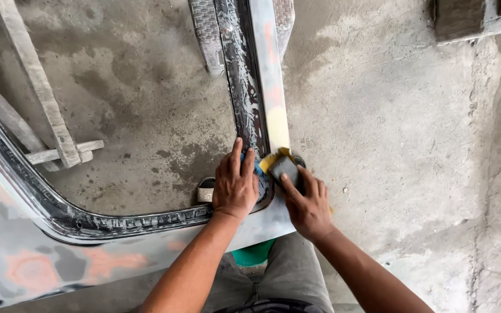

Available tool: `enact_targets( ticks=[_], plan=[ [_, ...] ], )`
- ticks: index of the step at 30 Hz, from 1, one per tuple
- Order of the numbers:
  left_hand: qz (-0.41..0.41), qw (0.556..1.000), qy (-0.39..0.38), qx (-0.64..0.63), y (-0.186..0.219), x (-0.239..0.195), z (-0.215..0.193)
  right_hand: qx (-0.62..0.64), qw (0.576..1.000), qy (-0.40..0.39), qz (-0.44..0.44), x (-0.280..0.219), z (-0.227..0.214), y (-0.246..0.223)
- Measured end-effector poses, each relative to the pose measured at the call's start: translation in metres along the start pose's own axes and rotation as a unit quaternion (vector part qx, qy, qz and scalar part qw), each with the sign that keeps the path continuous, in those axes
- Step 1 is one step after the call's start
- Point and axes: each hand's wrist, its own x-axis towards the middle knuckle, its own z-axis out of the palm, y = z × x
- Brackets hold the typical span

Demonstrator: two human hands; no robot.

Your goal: The person sands the edge of a silver car door using a sanding block and a blue cloth. They repeatedly dip the cloth into a green bucket of water to wipe the surface while sanding.

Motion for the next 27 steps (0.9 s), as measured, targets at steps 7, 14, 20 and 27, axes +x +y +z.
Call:
enact_targets(
  ticks=[7, 14, 20, 27],
  plan=[
    [-0.003, 1.000, -0.015, 0.018, 0.004, 0.002, -0.004, -0.022, 0.994, 0.025, 0.106, 0.212, -0.011, 0.004],
    [0.004, 1.000, -0.007, 0.004, 0.002, 0.005, -0.003, -0.042, 0.994, 0.043, 0.091, 0.095, -0.007, -0.011],
    [0.002, 1.000, 0.001, 0.006, 0.000, -0.002, 0.001, -0.006, 0.996, 0.007, 0.093, 0.001, 0.009, -0.018],
    [-0.006, 1.000, -0.017, 0.015, 0.005, 0.003, -0.007, -0.014, 0.991, 0.067, 0.116, 0.248, -0.014, 0.019]
  ],
)
